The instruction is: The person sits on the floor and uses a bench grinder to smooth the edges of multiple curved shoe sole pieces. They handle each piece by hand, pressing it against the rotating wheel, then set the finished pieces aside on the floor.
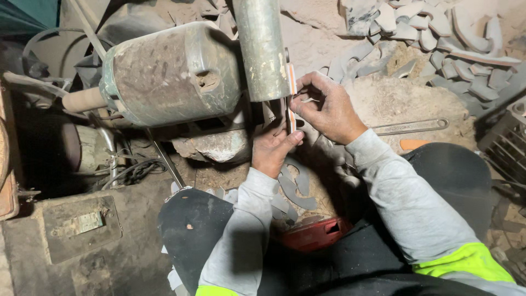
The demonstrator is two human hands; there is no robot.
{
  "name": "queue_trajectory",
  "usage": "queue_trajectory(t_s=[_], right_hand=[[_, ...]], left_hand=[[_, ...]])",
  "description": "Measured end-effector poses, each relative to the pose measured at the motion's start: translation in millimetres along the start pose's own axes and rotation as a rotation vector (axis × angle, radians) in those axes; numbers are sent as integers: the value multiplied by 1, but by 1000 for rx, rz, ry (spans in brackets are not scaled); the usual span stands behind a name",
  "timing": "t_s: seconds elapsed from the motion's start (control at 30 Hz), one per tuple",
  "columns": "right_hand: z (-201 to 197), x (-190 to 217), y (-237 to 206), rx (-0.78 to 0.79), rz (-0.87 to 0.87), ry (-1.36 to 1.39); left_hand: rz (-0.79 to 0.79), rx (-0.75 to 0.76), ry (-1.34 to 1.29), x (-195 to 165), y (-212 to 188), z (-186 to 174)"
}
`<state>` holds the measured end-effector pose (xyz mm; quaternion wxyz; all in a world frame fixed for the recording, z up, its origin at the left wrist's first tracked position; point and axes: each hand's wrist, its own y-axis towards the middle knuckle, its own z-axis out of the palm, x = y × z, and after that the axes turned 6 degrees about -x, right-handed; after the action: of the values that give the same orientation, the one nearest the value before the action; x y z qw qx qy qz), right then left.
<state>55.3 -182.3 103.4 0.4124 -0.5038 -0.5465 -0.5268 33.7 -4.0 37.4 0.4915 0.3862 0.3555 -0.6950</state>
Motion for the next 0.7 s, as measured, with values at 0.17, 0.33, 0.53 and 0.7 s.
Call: queue_trajectory(t_s=[0.17,0.33,0.53,0.7], right_hand=[[4,-2,1,0,-37,12],[3,-11,-3,61,36,-13],[-15,-9,-3,125,57,-128],[-7,0,-2,37,30,-32]], left_hand=[[-20,5,6,-4,-1,-4],[-98,24,20,11,-4,-16],[52,-42,277,25,-2,-16],[-5,60,18,5,1,-9]])
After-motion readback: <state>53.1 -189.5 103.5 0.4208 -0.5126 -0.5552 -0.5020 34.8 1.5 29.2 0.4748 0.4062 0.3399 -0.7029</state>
